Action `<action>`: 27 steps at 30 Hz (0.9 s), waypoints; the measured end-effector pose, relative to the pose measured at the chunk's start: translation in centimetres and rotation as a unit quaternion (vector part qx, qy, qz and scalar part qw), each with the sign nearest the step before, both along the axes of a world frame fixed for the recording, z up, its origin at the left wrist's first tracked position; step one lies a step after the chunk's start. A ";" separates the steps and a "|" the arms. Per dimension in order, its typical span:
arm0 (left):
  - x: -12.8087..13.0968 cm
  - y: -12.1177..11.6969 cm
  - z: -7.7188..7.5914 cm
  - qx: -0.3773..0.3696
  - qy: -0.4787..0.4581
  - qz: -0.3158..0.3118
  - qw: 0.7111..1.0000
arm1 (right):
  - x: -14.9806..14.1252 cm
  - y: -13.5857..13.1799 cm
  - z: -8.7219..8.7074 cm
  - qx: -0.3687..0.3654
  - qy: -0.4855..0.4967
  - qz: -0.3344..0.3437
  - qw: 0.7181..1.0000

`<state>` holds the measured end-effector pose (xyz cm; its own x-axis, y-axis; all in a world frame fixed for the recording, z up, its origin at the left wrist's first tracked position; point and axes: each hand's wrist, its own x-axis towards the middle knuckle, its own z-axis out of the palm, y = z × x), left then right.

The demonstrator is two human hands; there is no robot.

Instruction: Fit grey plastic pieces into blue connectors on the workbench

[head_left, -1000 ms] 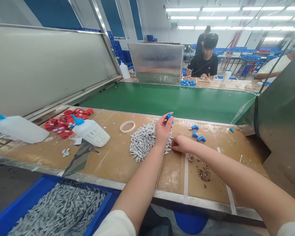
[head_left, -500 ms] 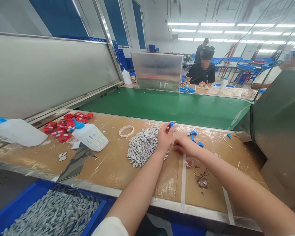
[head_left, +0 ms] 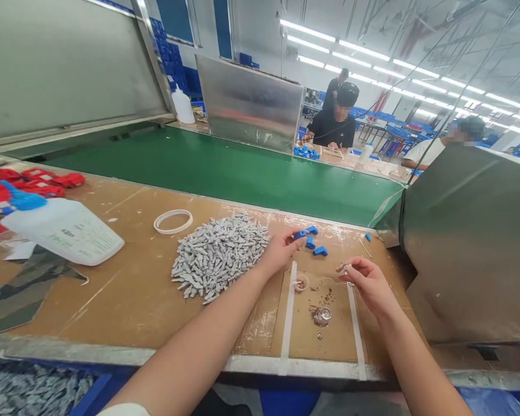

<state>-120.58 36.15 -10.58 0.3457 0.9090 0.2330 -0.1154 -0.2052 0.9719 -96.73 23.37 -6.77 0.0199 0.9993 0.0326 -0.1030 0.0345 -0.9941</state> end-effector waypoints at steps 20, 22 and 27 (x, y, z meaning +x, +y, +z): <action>0.8 -1.1 -0.9 -0.026 0.103 -0.118 0.987 | -1.2 -5.3 -0.2 0.116 -0.307 0.068 0.942; 0.8 -1.1 -1.0 -0.030 0.106 -0.131 0.985 | -0.9 -4.8 0.1 0.128 -0.282 0.033 0.950; 1.0 -1.1 -1.4 -0.039 0.120 -0.152 0.980 | -1.5 -0.7 0.8 0.125 -0.190 -0.050 0.973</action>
<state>-119.63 35.05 -11.95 0.6401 0.7669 0.0462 0.0734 -0.1210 0.9899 -98.19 22.64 -5.98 0.0559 0.9531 0.2976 0.2857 0.2703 -0.9194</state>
